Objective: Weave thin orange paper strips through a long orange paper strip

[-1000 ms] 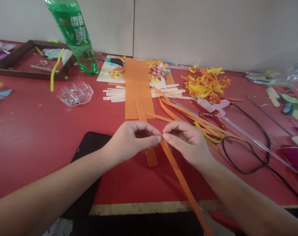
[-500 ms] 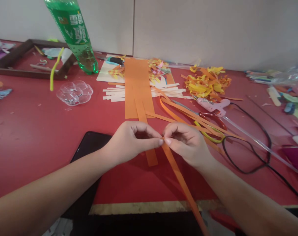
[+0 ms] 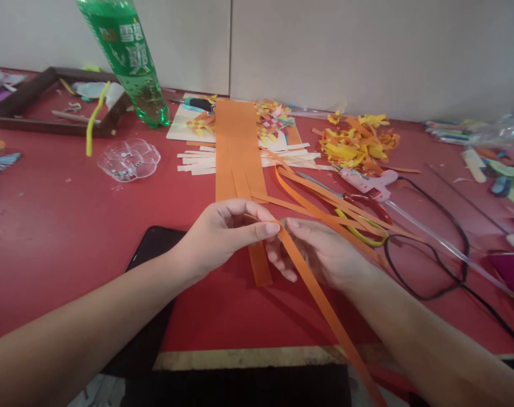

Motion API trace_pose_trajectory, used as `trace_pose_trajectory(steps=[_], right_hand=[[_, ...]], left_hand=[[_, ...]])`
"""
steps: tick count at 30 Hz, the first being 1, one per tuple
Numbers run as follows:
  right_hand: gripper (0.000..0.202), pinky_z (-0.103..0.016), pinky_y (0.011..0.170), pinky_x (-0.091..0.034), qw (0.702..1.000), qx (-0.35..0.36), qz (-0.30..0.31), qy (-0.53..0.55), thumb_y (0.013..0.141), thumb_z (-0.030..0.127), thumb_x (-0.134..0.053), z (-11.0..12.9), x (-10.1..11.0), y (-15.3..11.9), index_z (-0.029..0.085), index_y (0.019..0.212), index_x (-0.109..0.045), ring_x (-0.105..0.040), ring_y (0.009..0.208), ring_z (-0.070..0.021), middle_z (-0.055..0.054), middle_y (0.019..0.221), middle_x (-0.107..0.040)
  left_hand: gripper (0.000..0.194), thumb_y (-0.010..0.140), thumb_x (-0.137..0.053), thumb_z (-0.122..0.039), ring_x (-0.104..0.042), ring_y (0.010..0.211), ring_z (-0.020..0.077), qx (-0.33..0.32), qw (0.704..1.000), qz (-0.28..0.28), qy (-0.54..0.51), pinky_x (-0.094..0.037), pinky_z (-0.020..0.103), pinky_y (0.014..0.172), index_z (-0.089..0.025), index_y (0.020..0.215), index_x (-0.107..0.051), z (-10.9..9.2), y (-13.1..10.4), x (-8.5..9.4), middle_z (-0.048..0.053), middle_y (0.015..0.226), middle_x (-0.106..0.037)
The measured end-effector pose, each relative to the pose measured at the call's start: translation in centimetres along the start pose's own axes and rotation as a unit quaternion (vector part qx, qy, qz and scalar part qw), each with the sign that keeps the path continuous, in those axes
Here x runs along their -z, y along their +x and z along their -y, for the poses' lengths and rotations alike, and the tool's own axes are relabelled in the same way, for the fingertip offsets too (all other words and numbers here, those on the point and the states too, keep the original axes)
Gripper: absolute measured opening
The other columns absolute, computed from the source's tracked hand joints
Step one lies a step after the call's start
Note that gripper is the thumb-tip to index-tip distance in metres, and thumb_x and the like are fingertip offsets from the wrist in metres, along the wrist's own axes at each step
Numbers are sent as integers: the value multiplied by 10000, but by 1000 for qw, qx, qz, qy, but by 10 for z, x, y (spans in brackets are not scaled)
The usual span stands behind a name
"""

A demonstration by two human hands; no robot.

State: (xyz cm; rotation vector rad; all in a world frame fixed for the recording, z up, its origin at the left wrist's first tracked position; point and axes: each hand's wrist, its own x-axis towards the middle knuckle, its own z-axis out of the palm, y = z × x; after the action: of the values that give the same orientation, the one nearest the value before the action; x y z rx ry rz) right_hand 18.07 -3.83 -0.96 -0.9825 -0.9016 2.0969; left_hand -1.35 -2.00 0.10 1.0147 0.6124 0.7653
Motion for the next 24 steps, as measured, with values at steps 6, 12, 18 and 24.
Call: trace_pose_trajectory(steps=[6, 12, 18, 24], right_hand=[[249, -178, 463, -425, 996, -33, 50, 60, 796, 326, -785, 1, 3, -1, 156, 732, -615, -499, 499, -63, 35, 588, -569], [225, -180, 464, -419, 997, -32, 47, 59, 808, 312, -781, -2, 7, 1, 158, 762, -623, -536, 534, -75, 27, 614, -590], [243, -190, 483, -458, 999, 5, 39, 29, 800, 340, -787, -3, 5, 2, 148, 732, -654, -590, 525, -78, 11, 631, -650], [175, -190, 491, -492, 996, 83, -37, -10, 759, 282, -821, -7, 4, 5, 184, 768, -677, -607, 506, -84, 31, 580, -669]], left_hand=[[119, 816, -766, -234, -672, 817, 113, -18, 998, -29, 58, -507, 254, 841, -157, 835, -677, 2, 3, 2, -9, 812, -707], [158, 845, -739, -250, -679, 854, 117, 11, 999, 1, 49, -516, 273, 863, -169, 952, -656, 2, 3, 2, -7, 867, -707], [228, 801, -785, -253, -678, 847, 104, 9, 999, -21, 27, -520, 248, 849, -184, 972, -650, 2, 2, 0, -19, 859, -711], [303, 710, -855, -239, -682, 843, 107, 14, 994, -108, 24, -535, 246, 839, -160, 930, -661, 2, 3, -1, -7, 901, -708]])
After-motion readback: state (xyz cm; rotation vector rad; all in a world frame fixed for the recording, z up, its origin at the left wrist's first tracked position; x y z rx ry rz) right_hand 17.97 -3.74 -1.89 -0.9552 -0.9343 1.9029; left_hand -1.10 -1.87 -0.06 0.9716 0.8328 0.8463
